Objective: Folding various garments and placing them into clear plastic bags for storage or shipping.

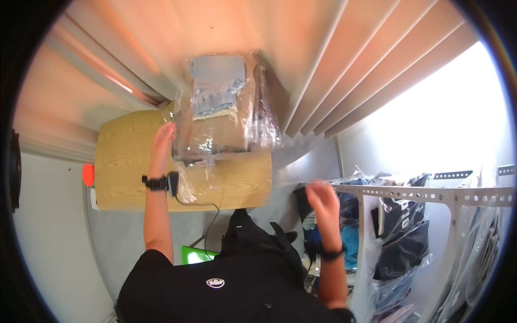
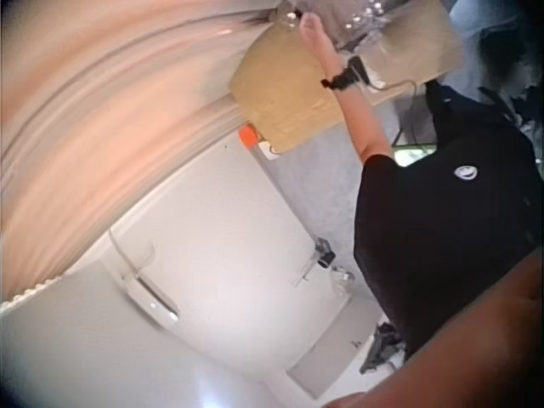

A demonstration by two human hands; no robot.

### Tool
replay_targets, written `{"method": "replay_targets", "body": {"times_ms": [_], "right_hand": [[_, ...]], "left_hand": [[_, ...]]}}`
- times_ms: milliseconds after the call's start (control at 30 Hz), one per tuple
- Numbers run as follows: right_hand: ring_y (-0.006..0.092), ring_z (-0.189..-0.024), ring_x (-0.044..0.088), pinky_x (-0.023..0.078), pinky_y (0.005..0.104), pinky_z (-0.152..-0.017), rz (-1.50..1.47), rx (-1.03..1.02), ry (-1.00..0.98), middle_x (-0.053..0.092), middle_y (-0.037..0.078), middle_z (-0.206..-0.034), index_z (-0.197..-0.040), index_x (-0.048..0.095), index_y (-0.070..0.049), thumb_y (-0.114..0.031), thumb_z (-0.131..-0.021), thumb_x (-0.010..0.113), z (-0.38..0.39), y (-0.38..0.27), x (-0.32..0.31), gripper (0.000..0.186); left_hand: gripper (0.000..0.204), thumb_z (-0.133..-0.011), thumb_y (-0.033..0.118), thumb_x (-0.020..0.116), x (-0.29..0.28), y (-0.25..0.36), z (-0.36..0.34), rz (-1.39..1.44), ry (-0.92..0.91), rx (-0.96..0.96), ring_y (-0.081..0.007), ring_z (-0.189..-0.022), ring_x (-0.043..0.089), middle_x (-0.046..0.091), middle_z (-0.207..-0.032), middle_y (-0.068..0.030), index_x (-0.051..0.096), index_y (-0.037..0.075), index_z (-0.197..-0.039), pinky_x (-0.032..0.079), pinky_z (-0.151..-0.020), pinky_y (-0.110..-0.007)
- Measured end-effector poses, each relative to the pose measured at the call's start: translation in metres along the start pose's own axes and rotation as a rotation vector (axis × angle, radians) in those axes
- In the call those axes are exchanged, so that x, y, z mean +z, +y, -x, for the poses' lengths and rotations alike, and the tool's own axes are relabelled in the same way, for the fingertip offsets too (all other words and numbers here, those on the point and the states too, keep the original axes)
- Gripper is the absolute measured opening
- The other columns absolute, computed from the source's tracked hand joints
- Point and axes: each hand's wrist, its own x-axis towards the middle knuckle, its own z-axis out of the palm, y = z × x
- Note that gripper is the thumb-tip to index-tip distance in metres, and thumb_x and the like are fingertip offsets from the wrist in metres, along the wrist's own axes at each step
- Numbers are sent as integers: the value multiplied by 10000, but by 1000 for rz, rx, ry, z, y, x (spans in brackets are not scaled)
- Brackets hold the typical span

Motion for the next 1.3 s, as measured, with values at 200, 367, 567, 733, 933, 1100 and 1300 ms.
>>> {"method": "replay_targets", "body": {"times_ms": [200, 367, 567, 733, 933, 1100, 1300], "right_hand": [[190, -1177, 458, 360, 311, -976, -96, 222, -152, 497, 123, -1286, -1345, 379, -5, -380, -828, 657, -208, -2, 107, 696], [212, -1182, 442, 346, 333, -999, 119, 174, -309, 432, 162, -1317, -1405, 244, -33, -519, -709, 725, -271, 13, 168, 976], [201, -1080, 515, 427, 316, -913, -7, 373, -356, 515, 128, -1206, -1338, 334, 4, -437, -725, 751, -267, 27, 191, 863], [170, -977, 558, 449, 295, -853, 54, 389, -380, 582, 98, -1098, -1250, 455, 10, -392, -747, 742, -236, 16, 205, 706], [152, -929, 567, 453, 281, -822, -161, 274, -482, 600, 71, -1049, -1193, 510, 14, -320, -790, 709, -195, 2, 232, 561], [154, -940, 563, 441, 290, -839, -115, 207, -608, 604, 74, -1039, -1148, 549, 10, -330, -770, 729, -175, 2, 259, 539], [222, -920, 599, 458, 326, -837, 95, 78, -490, 625, 160, -1030, -1128, 550, 53, -282, -750, 700, -143, -19, 302, 527]], "left_hand": [[487, -895, 378, 571, -20, -63, -132, 386, -222, -412, -152, -1134, 486, 540, -1219, -66, 496, 35, -1233, 377, -961, -302], [601, -870, 356, 613, 31, -59, -142, 446, -454, -408, -191, -1150, 488, 500, -1282, -66, 406, 19, -1322, 380, -974, -310], [507, -905, 357, 536, 49, -70, -141, 417, -392, -393, -191, -1071, 562, 558, -1217, -98, 475, 8, -1267, 440, -932, -310], [531, -905, 412, 481, 33, -68, -122, 591, -551, -572, -220, -1060, 575, 578, -1189, -113, 503, -1, -1237, 446, -933, -324], [558, -892, 411, 465, -4, -60, -77, 609, -288, -552, -249, -1080, 560, 566, -1209, -140, 494, -16, -1250, 433, -945, -342], [572, -873, 427, 487, -38, -5, -21, 629, -222, -515, -257, -1042, 570, 584, -1166, -124, 506, -32, -1213, 450, -917, -351], [550, -812, 245, 634, -101, -12, 1, 357, 89, -356, -249, -1007, 575, 569, -1140, -144, 455, -44, -1245, 471, -868, -360]]}}
